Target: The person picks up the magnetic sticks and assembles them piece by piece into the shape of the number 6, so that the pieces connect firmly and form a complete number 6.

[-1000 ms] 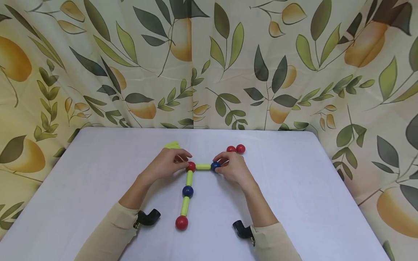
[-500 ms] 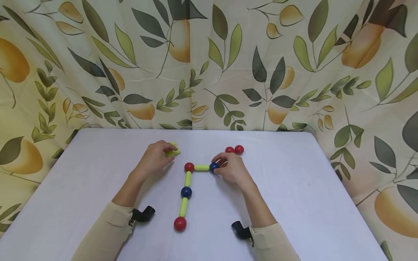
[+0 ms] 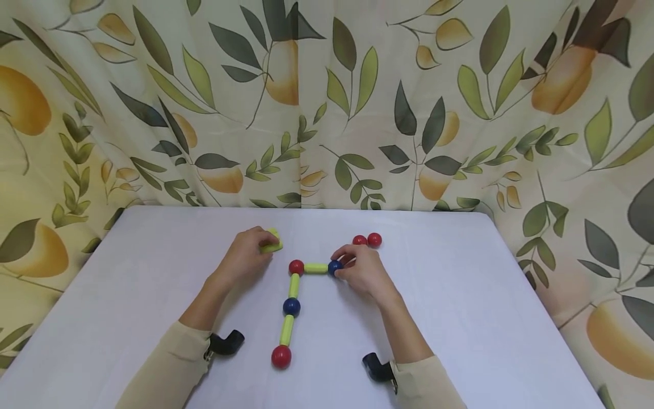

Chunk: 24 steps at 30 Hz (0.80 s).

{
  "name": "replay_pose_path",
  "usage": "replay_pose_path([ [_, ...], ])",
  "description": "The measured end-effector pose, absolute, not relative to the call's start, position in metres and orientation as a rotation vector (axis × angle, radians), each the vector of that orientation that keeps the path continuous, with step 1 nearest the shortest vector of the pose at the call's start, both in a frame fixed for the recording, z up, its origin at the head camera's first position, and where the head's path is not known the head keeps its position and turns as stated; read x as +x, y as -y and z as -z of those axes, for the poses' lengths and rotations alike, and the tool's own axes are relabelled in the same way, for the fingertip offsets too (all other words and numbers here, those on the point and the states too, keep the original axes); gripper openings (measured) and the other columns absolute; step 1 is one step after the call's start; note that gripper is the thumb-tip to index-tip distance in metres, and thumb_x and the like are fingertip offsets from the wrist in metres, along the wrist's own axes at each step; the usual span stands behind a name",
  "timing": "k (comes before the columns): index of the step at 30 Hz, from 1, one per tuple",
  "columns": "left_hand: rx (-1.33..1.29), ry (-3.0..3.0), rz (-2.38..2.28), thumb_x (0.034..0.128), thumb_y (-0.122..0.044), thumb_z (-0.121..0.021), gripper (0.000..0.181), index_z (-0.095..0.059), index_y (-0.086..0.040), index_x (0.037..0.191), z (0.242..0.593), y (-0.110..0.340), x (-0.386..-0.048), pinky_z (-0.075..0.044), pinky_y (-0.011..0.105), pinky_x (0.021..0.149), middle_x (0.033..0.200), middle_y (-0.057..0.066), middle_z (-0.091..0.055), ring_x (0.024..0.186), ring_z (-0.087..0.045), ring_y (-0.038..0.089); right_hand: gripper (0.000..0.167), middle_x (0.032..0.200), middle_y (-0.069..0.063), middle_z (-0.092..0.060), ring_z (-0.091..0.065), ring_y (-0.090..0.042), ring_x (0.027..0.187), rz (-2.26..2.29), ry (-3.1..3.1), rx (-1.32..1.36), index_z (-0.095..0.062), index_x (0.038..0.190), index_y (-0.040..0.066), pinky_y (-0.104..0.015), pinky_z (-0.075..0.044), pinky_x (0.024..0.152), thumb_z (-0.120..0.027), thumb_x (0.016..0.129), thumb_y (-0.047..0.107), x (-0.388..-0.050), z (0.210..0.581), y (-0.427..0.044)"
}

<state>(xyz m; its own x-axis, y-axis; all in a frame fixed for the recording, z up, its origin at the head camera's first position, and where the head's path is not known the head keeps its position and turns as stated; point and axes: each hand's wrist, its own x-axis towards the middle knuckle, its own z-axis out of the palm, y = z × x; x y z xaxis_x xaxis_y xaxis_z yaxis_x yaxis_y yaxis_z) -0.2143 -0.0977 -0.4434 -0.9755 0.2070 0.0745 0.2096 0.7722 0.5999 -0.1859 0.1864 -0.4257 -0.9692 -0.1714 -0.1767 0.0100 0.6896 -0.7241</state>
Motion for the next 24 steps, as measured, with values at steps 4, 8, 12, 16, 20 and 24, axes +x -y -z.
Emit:
replay_pose_path([
  [4, -0.357, 2.942, 0.964, 0.0905, 0.002, -0.074, 0.026, -0.078, -0.008, 0.114, 0.444, 0.096, -0.214, -0.058, 0.041, 0.097, 0.112, 0.008, -0.07, 0.107, -0.064, 0.028, 0.027, 0.112, -0.012, -0.071, -0.067, -0.027, 0.1, 1.154, -2.671, -0.137, -0.075, 0.118, 0.011, -0.037, -0.06, 0.086, -0.078, 0.091, 0.006, -0.186, 0.426, -0.187],
  [8, -0.371, 2.94, 0.909, 0.0896, 0.002, -0.075, 0.026, -0.078, -0.008, 0.113, 0.446, 0.095, -0.215, -0.058, 0.041, 0.096, 0.11, 0.008, -0.069, 0.105, -0.064, 0.028, 0.027, 0.112, -0.012, -0.071, -0.067, -0.027, 0.099, 1.157, -2.671, -0.145, -0.075, 0.117, 0.01, -0.036, -0.06, 0.085, -0.078, 0.091, 0.006, -0.186, 0.425, -0.186],
  [12, -0.387, 2.925, 0.887, 0.0885, 0.002, -0.076, 0.026, -0.078, -0.009, 0.112, 0.45, 0.094, -0.217, -0.058, 0.041, 0.096, 0.11, 0.007, -0.069, 0.104, -0.064, 0.027, 0.027, 0.111, -0.012, -0.071, -0.067, -0.026, 0.099, 1.153, -2.678, -0.136, -0.075, 0.117, 0.01, -0.036, -0.06, 0.084, -0.078, 0.091, 0.006, -0.185, 0.426, -0.187],
  [16, -0.384, 2.913, 0.896, 0.0872, 0.002, -0.078, 0.026, -0.078, -0.009, 0.111, 0.453, 0.093, -0.217, -0.058, 0.04, 0.094, 0.108, 0.007, -0.069, 0.101, -0.064, 0.026, 0.027, 0.111, -0.012, -0.071, -0.066, -0.026, 0.098, 1.151, -2.674, -0.129, -0.075, 0.117, 0.01, -0.035, -0.059, 0.083, -0.078, 0.091, 0.006, -0.183, 0.427, -0.187],
  [20, -0.369, 2.907, 0.913, 0.0878, 0.002, -0.078, 0.025, -0.078, -0.009, 0.11, 0.456, 0.092, -0.216, -0.059, 0.038, 0.091, 0.104, 0.005, -0.067, 0.096, -0.063, 0.023, 0.027, 0.111, -0.012, -0.071, -0.066, -0.026, 0.098, 1.156, -2.672, -0.128, -0.075, 0.117, 0.01, -0.035, -0.059, 0.082, -0.078, 0.09, 0.006, -0.182, 0.427, -0.187],
  [24, -0.354, 2.901, 0.927, 0.0887, 0.003, -0.077, 0.024, -0.078, -0.008, 0.11, 0.456, 0.091, -0.216, -0.06, 0.036, 0.091, 0.103, 0.005, -0.066, 0.095, -0.063, 0.022, 0.027, 0.111, -0.012, -0.071, -0.065, -0.026, 0.098, 1.16, -2.676, -0.14, -0.075, 0.117, 0.01, -0.035, -0.059, 0.081, -0.078, 0.091, 0.006, -0.182, 0.426, -0.187],
])
